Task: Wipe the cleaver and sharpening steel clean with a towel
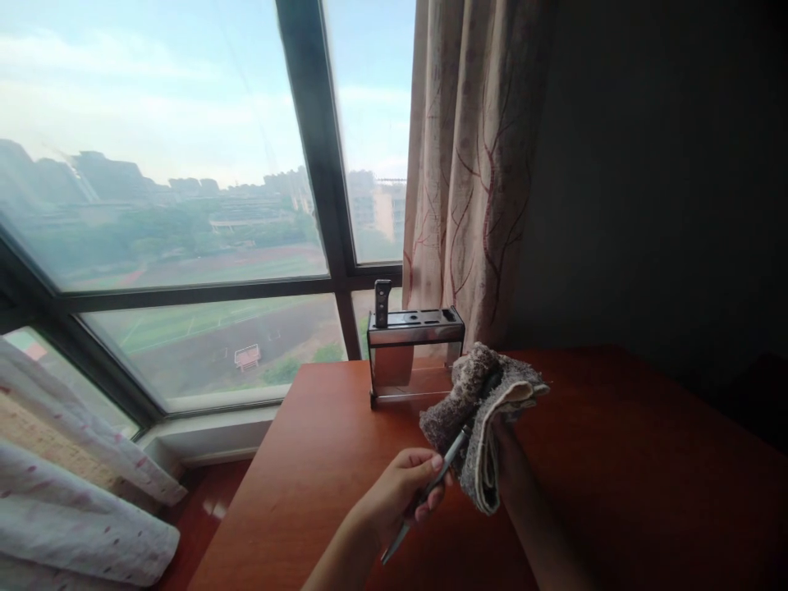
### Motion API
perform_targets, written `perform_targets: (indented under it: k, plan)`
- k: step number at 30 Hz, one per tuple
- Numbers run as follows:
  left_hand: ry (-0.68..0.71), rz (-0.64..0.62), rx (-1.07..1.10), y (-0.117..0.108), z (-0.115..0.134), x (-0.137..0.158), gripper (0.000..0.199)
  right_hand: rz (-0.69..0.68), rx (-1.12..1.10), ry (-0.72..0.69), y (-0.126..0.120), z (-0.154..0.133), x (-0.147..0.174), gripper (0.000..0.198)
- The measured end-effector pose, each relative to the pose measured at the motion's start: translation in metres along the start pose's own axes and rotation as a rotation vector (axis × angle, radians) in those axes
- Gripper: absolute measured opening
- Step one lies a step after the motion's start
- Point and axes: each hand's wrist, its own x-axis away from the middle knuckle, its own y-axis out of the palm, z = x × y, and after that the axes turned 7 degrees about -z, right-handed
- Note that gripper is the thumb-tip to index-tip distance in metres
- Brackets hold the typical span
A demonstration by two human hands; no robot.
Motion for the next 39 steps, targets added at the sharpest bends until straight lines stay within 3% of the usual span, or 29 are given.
perform_targets:
  k: [3, 6, 11, 14, 22, 34, 39]
  plan:
    - [0.043, 0.074, -0.025, 0.001, -0.003, -0.004, 0.038, -0.031, -0.092, 0.098, 0.000, -0.001, -0.003, 0.044]
    - [0.129, 0.143, -0.122, -0.002, -0.009, -0.010, 0.036, 0.039, -0.129, 0.063, 0.001, -0.002, -0.008, 0.043]
    - [0.265, 0.445, -0.547, -0.010, -0.014, -0.015, 0.030, 0.060, -0.178, 0.007, 0.002, -0.003, -0.012, 0.040]
    - [0.295, 0.488, -0.605, -0.012, -0.013, -0.014, 0.027, 0.042, -0.183, 0.012, 0.002, -0.004, -0.011, 0.038]
    - [0.341, 0.419, -0.449, -0.010, -0.015, -0.013, 0.030, -0.005, -0.153, -0.020, 0.003, -0.002, -0.010, 0.038]
    - [0.119, 0.081, -0.030, -0.002, -0.001, -0.001, 0.040, -0.086, -0.083, 0.061, 0.007, -0.001, -0.001, 0.040]
    - [0.125, 0.107, -0.038, -0.003, -0.003, -0.004, 0.039, -0.087, -0.095, 0.068, 0.007, -0.003, 0.000, 0.039]
